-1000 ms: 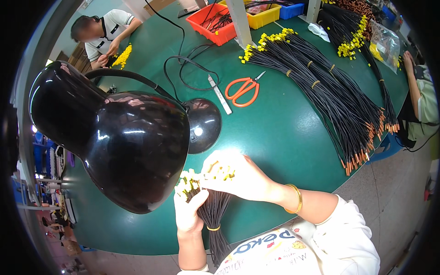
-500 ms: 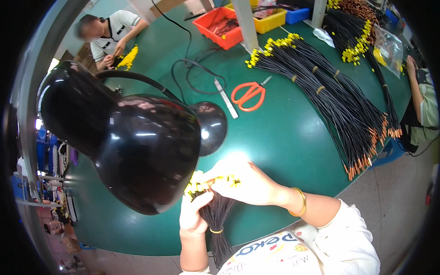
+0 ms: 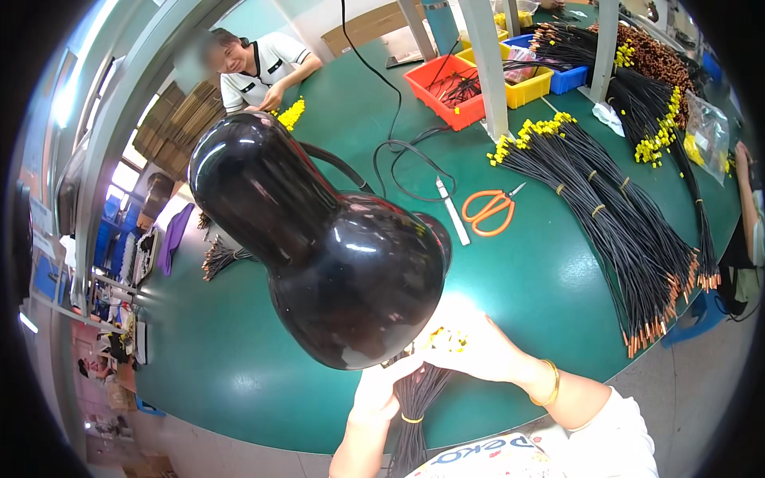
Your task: The person picks up bundles of wires on a workbench, removes yellow caps from the wire tips by hand, and spreads the exposed wire ends.
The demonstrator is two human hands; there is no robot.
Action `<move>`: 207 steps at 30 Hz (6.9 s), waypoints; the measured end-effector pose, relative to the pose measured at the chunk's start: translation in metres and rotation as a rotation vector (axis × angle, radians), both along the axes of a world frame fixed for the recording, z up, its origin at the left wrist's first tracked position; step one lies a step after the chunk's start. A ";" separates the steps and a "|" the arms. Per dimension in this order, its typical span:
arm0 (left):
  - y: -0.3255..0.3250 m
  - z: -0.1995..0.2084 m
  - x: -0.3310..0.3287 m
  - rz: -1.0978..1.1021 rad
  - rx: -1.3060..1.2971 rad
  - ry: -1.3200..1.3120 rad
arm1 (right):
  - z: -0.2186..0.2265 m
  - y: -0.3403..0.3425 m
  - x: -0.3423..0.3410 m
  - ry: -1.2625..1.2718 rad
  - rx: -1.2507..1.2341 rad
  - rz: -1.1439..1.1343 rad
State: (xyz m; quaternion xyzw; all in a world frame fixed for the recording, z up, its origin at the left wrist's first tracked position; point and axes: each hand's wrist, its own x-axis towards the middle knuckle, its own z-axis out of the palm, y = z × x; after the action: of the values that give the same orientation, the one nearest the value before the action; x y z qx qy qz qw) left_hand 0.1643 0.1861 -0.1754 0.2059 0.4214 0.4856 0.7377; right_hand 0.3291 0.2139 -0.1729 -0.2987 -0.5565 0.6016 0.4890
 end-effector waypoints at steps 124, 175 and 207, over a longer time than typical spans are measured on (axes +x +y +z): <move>-0.012 -0.010 -0.003 0.066 0.260 0.556 | 0.000 0.005 0.009 0.005 -0.043 0.007; -0.010 -0.009 0.006 0.199 0.370 0.447 | 0.017 0.004 0.013 -0.037 -0.136 0.017; -0.009 -0.010 0.008 0.225 0.272 0.347 | 0.006 0.006 0.013 0.071 -0.221 0.108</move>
State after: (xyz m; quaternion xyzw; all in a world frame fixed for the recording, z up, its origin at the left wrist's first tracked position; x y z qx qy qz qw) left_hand 0.1719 0.1771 -0.1851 0.3354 0.4926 0.5744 0.5612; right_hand 0.3420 0.2201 -0.1664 -0.2989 -0.4844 0.6949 0.4395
